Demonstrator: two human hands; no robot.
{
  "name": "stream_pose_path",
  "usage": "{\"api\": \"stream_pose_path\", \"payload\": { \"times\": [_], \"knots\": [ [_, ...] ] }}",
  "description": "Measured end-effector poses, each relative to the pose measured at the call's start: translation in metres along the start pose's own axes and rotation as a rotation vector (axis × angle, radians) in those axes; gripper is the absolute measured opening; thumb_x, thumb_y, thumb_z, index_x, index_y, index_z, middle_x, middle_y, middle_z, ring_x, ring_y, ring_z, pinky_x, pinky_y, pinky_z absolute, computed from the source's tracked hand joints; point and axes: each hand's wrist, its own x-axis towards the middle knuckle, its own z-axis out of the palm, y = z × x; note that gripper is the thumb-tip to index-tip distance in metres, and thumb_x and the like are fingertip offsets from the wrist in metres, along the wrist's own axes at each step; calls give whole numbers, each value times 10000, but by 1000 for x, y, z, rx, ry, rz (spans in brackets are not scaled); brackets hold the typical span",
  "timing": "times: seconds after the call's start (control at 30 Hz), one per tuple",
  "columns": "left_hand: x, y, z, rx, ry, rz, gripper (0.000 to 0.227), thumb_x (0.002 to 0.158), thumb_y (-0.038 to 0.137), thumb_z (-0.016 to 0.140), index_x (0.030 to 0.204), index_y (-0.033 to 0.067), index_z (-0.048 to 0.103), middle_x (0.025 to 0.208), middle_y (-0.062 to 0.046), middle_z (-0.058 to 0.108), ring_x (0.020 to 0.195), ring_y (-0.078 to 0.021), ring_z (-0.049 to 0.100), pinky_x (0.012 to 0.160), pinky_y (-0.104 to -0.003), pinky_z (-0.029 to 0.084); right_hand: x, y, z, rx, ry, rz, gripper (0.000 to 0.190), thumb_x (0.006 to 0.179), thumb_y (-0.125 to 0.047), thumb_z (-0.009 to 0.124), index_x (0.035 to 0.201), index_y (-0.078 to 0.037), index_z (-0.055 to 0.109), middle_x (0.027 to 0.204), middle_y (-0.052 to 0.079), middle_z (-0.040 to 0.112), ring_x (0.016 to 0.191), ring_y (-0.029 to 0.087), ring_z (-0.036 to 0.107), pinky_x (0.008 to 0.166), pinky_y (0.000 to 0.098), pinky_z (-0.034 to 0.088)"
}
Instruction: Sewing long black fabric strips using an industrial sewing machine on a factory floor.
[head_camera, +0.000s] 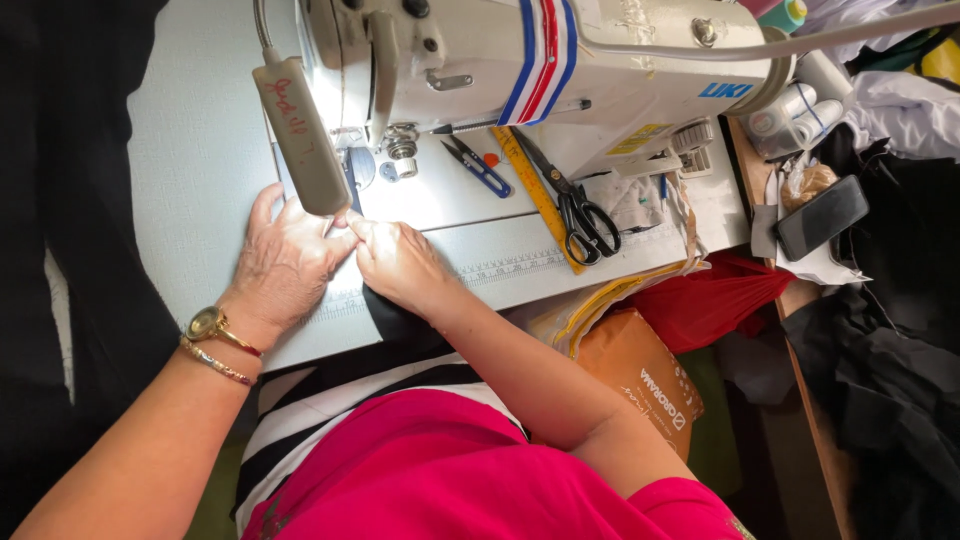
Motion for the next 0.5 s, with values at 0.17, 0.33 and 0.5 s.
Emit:
{"api": "stream_pose_path", "payload": {
  "times": [0.17,0.33,0.5],
  "knots": [
    [2,-1,-3,4,-28,-24,173,951,243,579,1021,263,736,979,-7,656,1147,-216,580,1169,-563,318,-6,-25,-18,14,-19,79,337,888,-219,436,876,-16,704,838,294,706,910,505,697,779,592,553],
    [12,-4,-8,59,-30,-21,251,966,256,539,1138,281,720,985,-27,678,1170,-227,572,1182,-556,313,20,-8,2,5,-8,121,372,904,-262,453,871,12,703,849,279,710,926,482,705,785,575,558],
    [18,-30,28,-401,-155,-340,371,950,431,611,1252,217,611,1261,-101,600,1437,-386,368,1289,-519,147,27,-4,-13,49,5,122,358,916,-260,442,1113,-203,735,1073,123,762,1092,368,709,902,507,569]
  ]
}}
